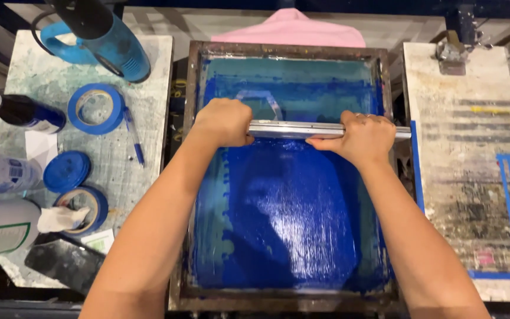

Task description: The person prepares a screen printing station by spreading blue ink across a stencil using a squeegee, then lowers the screen onto a pink garment and drags the squeegee across to transfer the design.

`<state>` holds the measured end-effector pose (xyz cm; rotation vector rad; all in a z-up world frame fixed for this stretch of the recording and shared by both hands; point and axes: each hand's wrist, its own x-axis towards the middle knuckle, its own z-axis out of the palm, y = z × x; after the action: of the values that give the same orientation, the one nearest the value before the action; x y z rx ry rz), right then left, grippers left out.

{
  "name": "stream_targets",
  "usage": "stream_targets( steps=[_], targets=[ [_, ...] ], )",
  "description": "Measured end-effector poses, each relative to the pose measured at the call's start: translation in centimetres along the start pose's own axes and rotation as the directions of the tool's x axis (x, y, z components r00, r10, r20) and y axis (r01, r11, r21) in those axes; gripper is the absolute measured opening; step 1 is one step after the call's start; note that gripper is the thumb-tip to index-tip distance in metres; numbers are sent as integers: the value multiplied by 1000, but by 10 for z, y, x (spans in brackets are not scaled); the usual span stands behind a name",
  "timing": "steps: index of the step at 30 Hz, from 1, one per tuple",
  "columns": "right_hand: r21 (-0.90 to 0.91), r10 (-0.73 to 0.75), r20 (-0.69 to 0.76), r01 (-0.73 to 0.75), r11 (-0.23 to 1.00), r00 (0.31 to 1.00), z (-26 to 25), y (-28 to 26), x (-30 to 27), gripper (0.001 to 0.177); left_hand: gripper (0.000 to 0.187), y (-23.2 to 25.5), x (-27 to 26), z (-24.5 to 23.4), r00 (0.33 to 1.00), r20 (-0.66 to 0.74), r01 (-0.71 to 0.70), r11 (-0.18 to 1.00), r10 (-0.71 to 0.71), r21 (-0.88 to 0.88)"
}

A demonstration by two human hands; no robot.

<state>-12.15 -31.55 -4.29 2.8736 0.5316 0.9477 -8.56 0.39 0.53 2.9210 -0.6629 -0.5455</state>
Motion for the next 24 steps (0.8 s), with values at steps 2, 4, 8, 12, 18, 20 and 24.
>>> stream_targets(
  steps=[2,4,8,12,18,20,24],
  targets=[
    [23,4,19,-5,1000,1000,-13,-8,-15,84,38,5,-14,15,999,45,1,998,-4,55],
    [32,13,28,-14,999,1000,-30,-14,-31,84,36,13,-32,25,999,52,6,999,-8,50],
    [38,5,33,-6,999,999,-59,-26,-69,86,34,32,-68,47,999,53,-4,998,1,60],
    [41,7,40,-9,999,999,-88,-40,-110,84,31,55,-115,58,999,2,-40,999,40,28],
    [39,9,54,-12,999,998,-117,-53,-160,84,30,77,-167,76,998,24,-65,997,64,40],
    [56,4,50,-6,998,999,-129,-58,-174,85,28,86,-183,74,996,38,-83,996,82,19],
    [36,4,48,-6,999,999,-142,-65,-193,85,29,96,-206,82,995,42,-89,995,88,36]
  ],
)
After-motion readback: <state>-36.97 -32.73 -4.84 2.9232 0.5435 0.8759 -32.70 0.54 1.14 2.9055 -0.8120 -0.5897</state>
